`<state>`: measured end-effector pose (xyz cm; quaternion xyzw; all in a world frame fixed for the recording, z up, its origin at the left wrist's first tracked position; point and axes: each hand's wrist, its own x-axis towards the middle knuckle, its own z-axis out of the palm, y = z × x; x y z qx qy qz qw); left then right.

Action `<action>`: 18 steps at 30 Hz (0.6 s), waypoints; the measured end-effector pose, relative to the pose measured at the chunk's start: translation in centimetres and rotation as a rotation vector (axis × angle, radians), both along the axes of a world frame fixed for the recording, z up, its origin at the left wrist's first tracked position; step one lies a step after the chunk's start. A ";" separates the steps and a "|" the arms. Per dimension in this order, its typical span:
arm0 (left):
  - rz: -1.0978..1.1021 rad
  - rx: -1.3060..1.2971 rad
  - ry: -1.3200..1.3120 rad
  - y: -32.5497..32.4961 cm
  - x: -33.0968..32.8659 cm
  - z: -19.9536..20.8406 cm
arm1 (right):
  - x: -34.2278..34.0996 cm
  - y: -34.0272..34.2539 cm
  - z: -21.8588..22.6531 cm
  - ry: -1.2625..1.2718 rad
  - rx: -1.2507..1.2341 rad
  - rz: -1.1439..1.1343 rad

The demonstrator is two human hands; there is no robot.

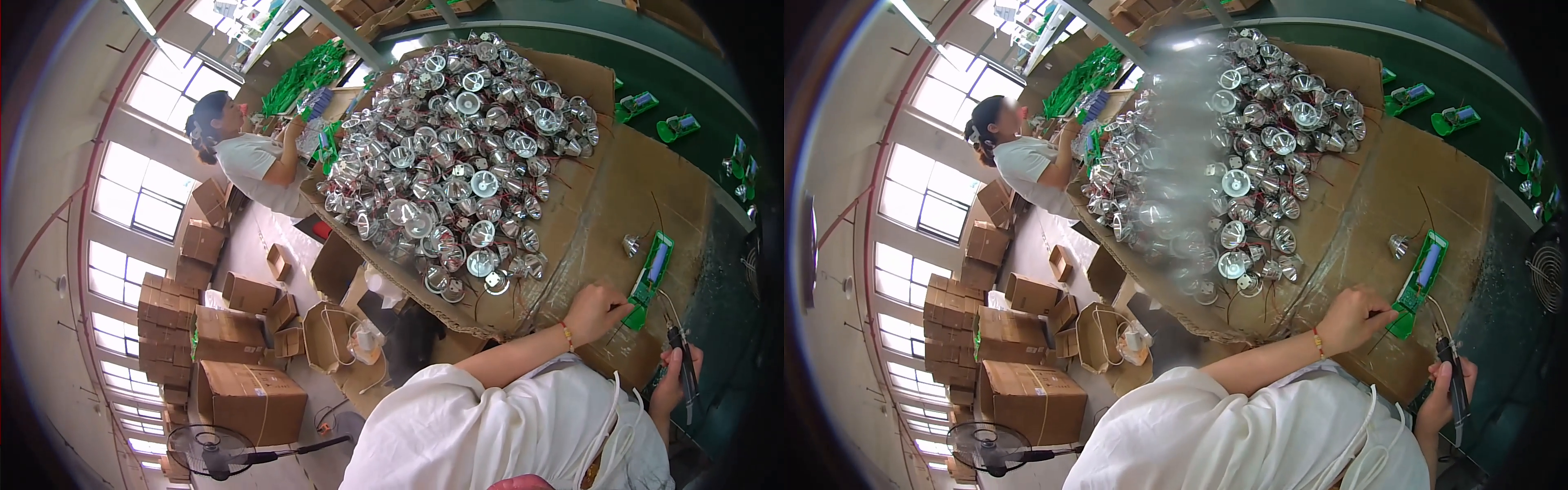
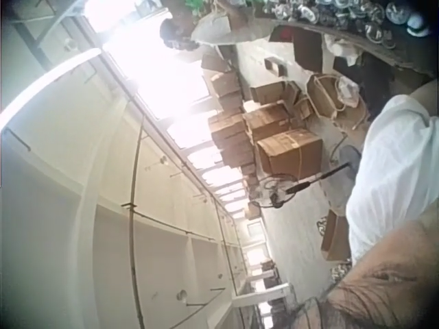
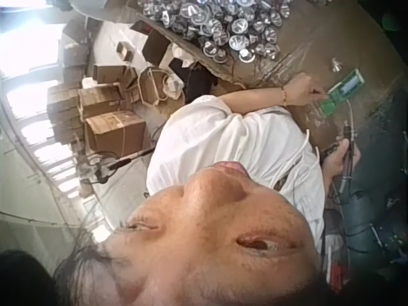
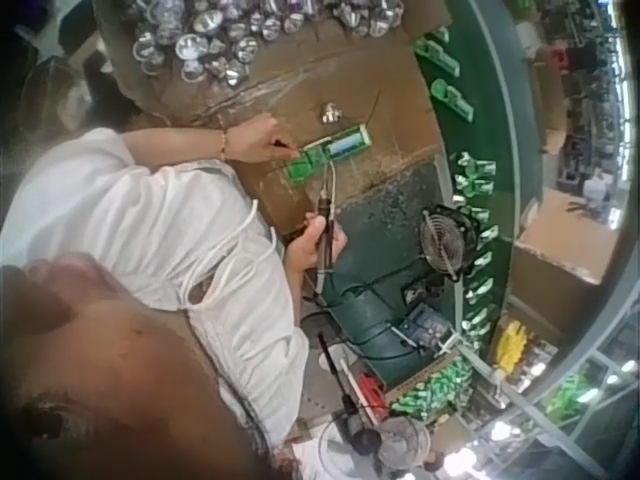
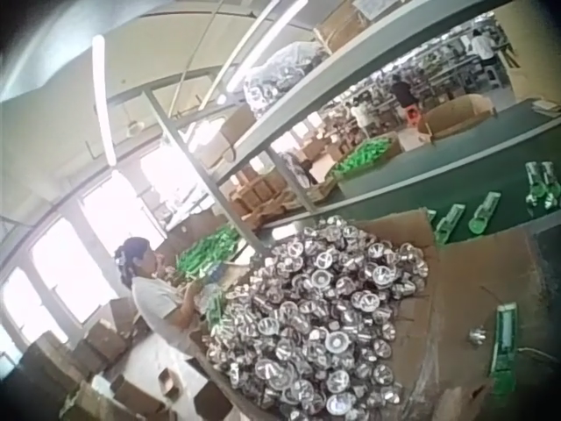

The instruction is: The recorder is soldering wires to circuit boards inside green plastic housings at a factory workstation.

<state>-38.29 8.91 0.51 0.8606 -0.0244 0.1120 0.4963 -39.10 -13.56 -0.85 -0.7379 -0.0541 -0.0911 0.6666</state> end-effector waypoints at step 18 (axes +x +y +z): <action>0.016 0.107 -0.095 -0.7 0.4 -0.6 | 0.0 -0.3 0.0 0.064 0.020 -0.133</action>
